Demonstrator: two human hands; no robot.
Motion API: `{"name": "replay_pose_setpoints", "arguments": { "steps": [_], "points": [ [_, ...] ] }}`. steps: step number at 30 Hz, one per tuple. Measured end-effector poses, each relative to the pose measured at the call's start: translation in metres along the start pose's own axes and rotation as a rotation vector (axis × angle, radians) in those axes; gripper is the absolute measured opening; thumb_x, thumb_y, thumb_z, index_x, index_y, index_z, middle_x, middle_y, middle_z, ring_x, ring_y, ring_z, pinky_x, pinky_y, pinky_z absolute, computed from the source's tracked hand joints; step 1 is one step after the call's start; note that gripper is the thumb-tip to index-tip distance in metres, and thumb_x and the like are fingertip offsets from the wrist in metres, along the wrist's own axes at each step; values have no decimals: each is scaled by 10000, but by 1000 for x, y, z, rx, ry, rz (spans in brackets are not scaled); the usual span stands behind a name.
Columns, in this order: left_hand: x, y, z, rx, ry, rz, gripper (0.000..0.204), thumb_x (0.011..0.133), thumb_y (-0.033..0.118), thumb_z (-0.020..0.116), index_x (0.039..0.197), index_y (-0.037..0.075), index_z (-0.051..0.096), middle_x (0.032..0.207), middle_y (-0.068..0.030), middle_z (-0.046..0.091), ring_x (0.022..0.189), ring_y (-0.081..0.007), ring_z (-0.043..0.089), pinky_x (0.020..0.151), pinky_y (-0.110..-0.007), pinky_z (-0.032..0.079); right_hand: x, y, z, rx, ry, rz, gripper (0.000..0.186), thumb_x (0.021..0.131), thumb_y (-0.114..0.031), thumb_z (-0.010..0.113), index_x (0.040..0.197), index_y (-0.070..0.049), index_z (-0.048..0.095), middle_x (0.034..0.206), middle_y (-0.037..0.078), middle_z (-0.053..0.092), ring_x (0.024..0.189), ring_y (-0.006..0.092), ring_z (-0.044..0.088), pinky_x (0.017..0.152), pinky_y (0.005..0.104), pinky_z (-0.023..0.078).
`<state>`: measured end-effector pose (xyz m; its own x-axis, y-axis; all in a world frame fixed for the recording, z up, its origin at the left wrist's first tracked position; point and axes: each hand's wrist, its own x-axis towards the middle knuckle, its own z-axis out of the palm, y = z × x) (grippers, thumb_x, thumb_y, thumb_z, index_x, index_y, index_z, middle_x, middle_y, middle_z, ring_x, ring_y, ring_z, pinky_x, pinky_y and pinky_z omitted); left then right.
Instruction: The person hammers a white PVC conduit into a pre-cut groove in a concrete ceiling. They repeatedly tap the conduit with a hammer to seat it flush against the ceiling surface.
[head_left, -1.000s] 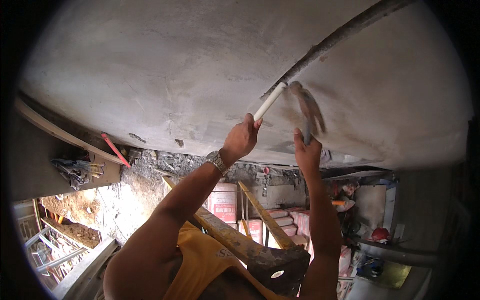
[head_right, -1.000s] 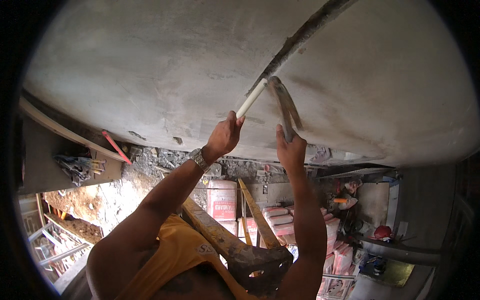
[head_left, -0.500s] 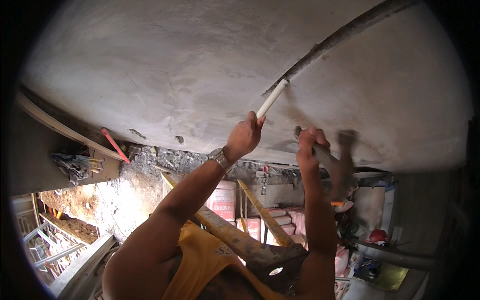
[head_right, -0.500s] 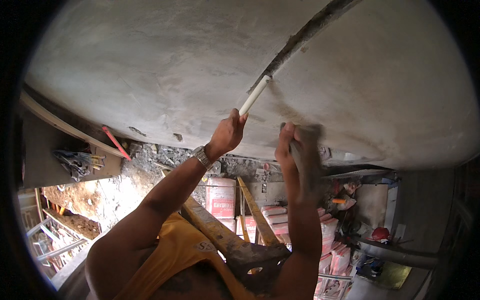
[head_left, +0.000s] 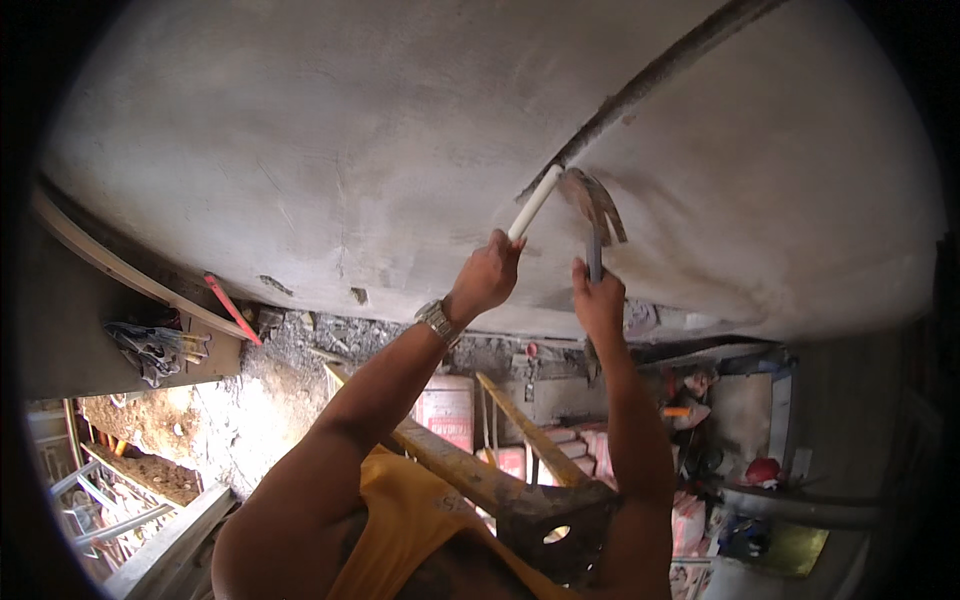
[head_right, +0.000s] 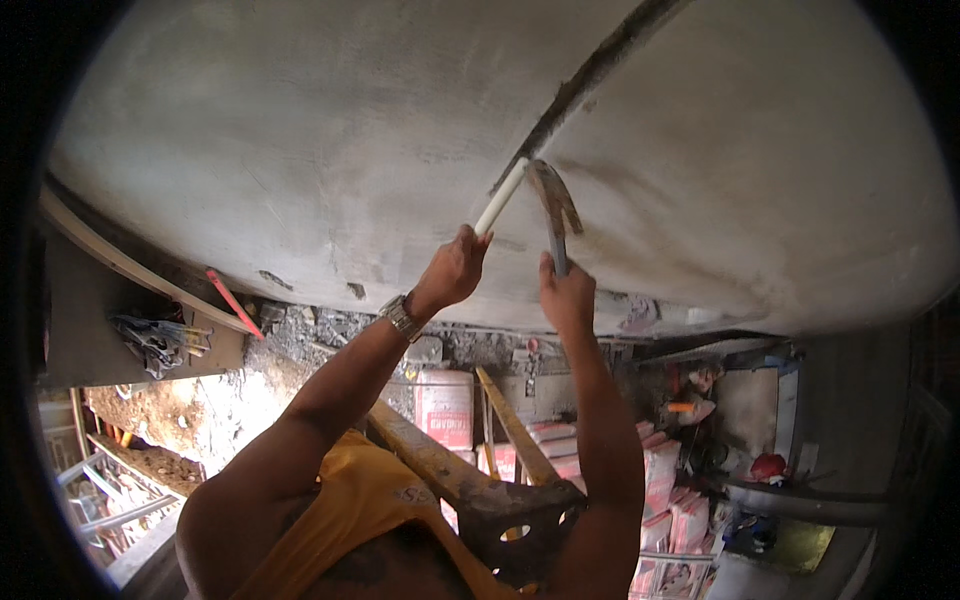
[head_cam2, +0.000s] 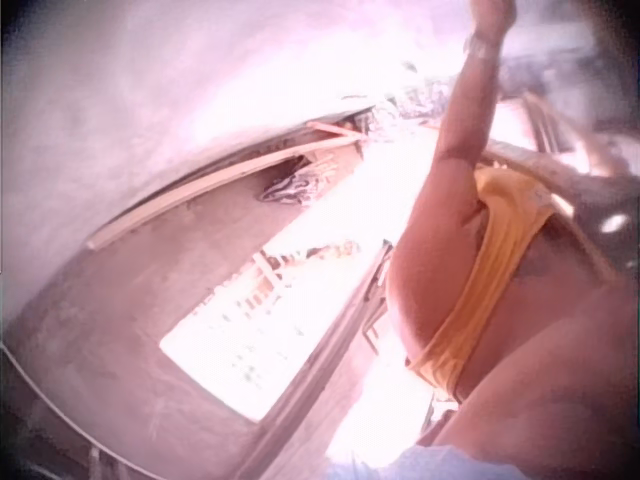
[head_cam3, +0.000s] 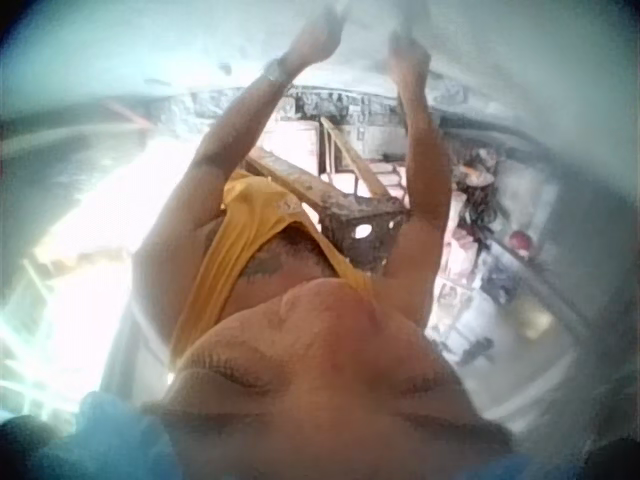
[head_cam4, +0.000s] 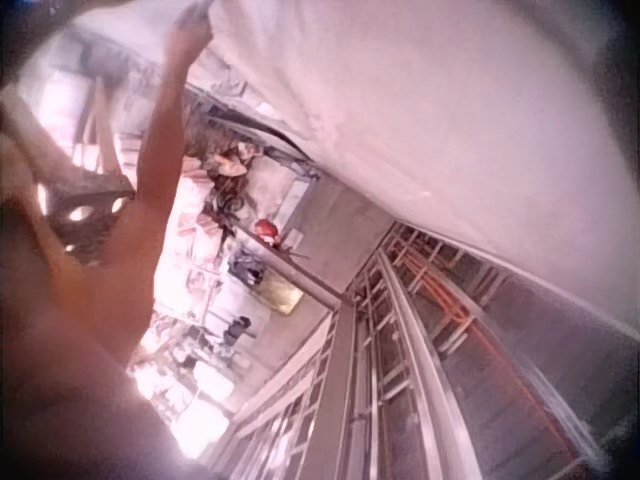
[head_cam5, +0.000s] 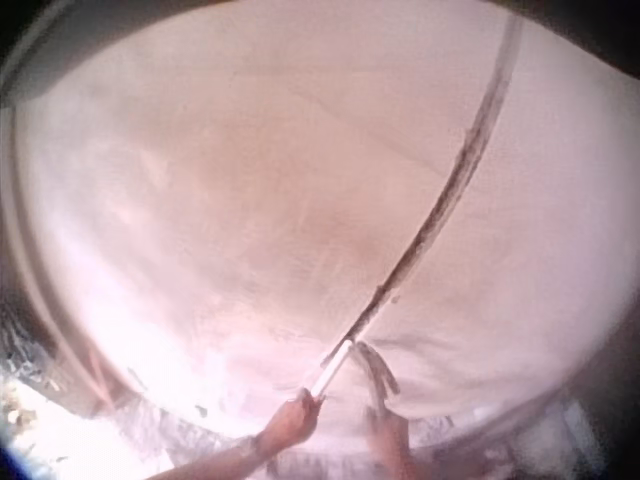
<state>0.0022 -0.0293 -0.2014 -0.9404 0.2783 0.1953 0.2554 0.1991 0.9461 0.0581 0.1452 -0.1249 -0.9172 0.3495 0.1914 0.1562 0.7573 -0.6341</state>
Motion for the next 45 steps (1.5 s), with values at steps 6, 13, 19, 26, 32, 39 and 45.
{"name": "replay_pose_setpoints", "arguments": {
  "steps": [6,13,19,26,32,39,45],
  "points": [
    [-1,-1,3,-32,-53,-43,329,1016,338,421,942,21,374,645,-268,574,644,-509,566,547,-561,432,-35,11,-12,236,57,-79,433,943,-326,631,665,-6,544,545,7,494,536,96,429,513,312,375],
    [8,-39,13,158,0,-26,304,1009,376,431,989,79,372,667,-246,590,653,-496,569,555,-568,426,-61,13,-22,257,-148,198,399,934,-308,642,730,29,580,586,5,533,554,73,454,522,296,423],
    [-15,-54,-49,567,-245,300,304,964,406,500,1007,106,490,878,-156,653,697,-390,639,564,-487,508,-74,7,-41,460,-138,327,354,927,-328,637,795,-4,584,588,-13,505,526,63,434,490,280,386],
    [-34,-52,-47,381,-64,162,253,975,309,524,981,78,422,762,-204,610,667,-453,586,527,-525,449,-78,17,-27,472,-75,134,301,907,-263,632,762,-9,560,575,-3,506,548,74,438,492,294,366],
    [-6,-35,-28,377,21,90,264,994,314,491,946,76,387,685,-219,589,633,-477,567,520,-554,420,-73,28,-13,643,-125,194,217,939,-218,609,801,-78,517,609,-43,462,500,41,402,436,232,315],
    [-7,-41,-13,362,77,146,253,987,278,511,933,63,391,660,-225,583,609,-466,574,485,-538,433,-48,14,-13,283,48,-281,245,949,-187,598,756,-69,502,619,-38,464,547,47,410,503,242,336],
    [-1,-37,-5,374,131,102,238,987,254,513,931,60,388,628,-214,572,578,-463,567,472,-532,430,-47,-21,-26,127,180,-421,265,960,-153,568,723,-77,479,607,-38,454,561,50,417,515,242,343]
  ]
}}
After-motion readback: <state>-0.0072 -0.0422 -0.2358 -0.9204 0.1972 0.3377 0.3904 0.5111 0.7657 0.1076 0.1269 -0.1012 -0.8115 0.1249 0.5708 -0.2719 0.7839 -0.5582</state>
